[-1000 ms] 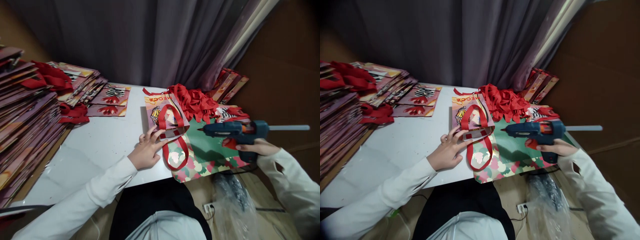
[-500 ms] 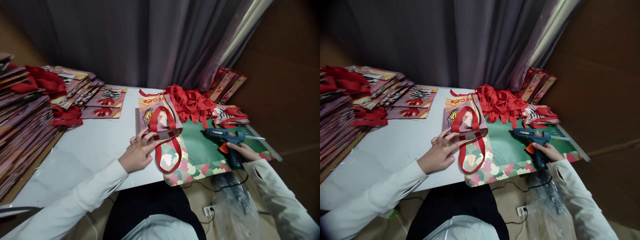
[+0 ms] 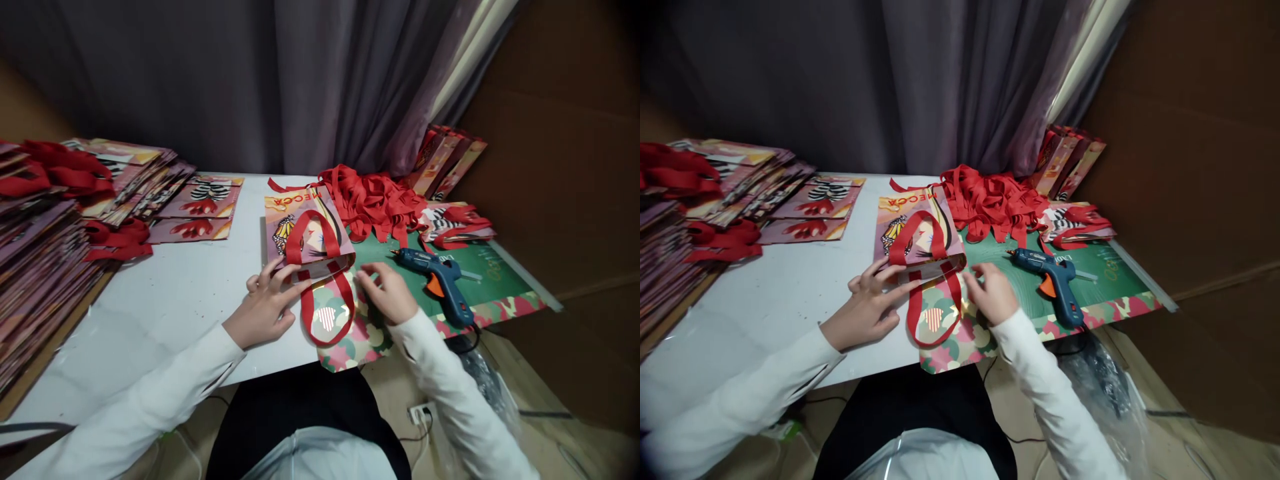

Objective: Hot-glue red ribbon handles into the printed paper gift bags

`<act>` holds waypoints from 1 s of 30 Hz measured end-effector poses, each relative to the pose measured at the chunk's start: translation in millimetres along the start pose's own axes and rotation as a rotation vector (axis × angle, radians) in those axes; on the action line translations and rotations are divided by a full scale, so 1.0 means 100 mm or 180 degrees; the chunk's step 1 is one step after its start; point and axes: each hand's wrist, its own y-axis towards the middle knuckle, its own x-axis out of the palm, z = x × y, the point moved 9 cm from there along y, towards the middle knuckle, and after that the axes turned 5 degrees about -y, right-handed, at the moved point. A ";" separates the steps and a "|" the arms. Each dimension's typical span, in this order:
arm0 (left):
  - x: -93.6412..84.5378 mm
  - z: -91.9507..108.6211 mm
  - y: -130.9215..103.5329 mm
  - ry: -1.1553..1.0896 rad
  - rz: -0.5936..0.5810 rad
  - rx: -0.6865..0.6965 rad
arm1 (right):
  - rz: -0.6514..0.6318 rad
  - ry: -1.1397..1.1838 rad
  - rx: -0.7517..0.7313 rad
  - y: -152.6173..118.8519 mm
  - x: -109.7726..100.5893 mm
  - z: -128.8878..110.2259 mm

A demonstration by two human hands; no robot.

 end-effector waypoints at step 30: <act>0.04 0.01 -0.01 0.0561 0.0028 0.0136 | -0.0419 -0.0309 -0.0510 -0.17 0.07 -0.34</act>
